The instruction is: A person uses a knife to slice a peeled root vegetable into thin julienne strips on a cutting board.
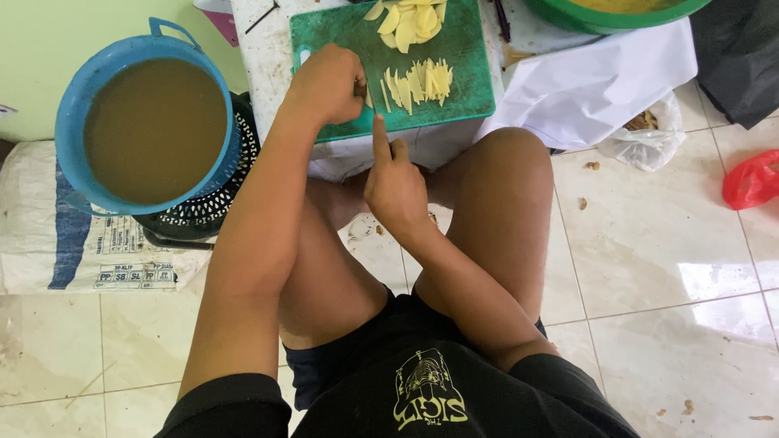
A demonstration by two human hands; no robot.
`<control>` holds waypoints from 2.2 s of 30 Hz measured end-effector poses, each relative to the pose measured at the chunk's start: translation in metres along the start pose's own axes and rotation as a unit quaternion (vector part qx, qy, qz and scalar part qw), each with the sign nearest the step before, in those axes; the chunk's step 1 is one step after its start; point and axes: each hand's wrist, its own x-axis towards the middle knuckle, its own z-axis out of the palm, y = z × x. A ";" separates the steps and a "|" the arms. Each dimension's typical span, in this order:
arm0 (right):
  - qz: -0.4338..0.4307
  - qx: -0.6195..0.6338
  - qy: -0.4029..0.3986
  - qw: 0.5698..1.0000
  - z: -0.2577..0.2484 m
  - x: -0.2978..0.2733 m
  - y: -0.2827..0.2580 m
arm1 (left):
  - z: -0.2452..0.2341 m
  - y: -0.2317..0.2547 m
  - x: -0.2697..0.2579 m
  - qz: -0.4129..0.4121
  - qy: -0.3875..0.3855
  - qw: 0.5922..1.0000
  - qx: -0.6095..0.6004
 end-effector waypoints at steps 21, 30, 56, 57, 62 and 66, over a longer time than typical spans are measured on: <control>0.031 0.011 -0.018 0.999 0.005 0.020 0.007 | 0.004 -0.007 0.000 0.064 0.039 0.997 -0.009; 0.005 0.035 -0.013 0.999 -0.007 0.006 0.000 | 0.004 -0.011 0.000 0.029 0.027 0.999 0.005; -0.045 0.090 0.053 0.993 -0.027 0.014 0.007 | 0.000 -0.017 -0.001 -0.002 0.074 0.996 0.040; -0.045 0.091 0.053 0.993 -0.025 0.012 0.006 | 0.001 -0.024 0.001 -0.003 0.074 0.996 0.040; -0.045 0.074 0.016 0.996 -0.018 0.008 0.008 | 0.008 -0.046 -0.001 0.018 0.178 0.979 0.097; -0.030 0.002 0.049 0.998 -0.029 0.015 0.014 | -0.003 -0.034 -0.004 0.058 0.173 0.983 0.019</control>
